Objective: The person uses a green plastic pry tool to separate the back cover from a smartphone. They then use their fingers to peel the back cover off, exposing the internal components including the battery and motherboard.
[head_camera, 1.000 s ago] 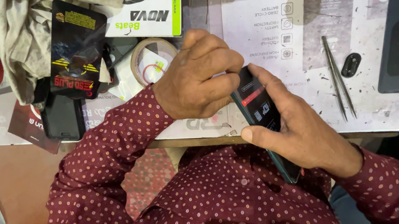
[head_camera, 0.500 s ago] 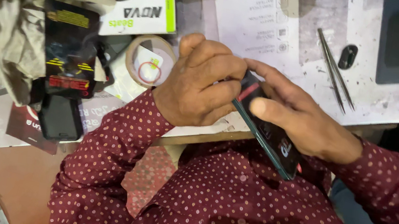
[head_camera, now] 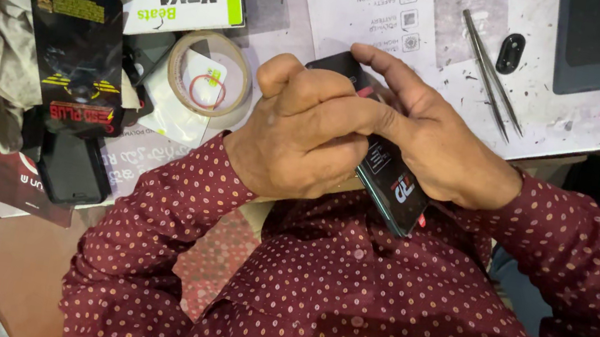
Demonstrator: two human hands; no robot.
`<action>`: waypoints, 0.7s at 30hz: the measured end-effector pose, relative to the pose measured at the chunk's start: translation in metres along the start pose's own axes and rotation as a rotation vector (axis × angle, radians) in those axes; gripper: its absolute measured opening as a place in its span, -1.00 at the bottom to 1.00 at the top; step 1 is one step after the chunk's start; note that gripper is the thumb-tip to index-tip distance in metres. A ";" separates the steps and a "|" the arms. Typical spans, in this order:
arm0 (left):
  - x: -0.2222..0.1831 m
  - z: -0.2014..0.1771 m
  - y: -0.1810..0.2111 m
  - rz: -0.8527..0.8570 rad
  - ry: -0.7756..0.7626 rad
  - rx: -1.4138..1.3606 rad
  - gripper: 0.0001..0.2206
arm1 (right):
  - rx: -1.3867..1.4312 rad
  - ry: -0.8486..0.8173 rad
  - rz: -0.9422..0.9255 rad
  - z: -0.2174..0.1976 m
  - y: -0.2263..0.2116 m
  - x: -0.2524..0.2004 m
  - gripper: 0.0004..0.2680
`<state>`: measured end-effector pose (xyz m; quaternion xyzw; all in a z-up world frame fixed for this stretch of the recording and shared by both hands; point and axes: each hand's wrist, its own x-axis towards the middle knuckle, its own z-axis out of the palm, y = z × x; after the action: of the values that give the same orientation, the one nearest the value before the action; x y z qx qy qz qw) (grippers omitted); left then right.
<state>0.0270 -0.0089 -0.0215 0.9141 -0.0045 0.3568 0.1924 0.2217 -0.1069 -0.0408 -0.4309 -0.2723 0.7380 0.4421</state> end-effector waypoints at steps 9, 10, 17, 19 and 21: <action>0.008 -0.004 0.014 0.070 -0.048 -0.001 -0.85 | 0.114 0.108 -0.033 0.007 -0.004 0.002 -0.57; 0.008 -0.005 0.017 0.061 -0.049 -0.002 -0.84 | 0.127 0.098 -0.049 0.007 -0.003 0.001 -0.58; 0.008 0.006 0.032 0.094 -0.058 -0.022 -0.86 | 0.203 0.081 -0.118 0.003 0.005 0.004 -0.58; 0.006 0.008 0.035 0.085 -0.060 -0.029 -0.87 | 0.213 0.076 -0.135 0.001 0.009 0.004 -0.58; 0.006 0.010 0.038 0.085 -0.063 -0.055 -0.87 | 0.234 0.055 -0.159 0.000 0.012 0.004 -0.58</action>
<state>0.0323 -0.0470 -0.0111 0.9182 -0.0592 0.3356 0.2021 0.2161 -0.1090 -0.0515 -0.3735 -0.2057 0.7152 0.5538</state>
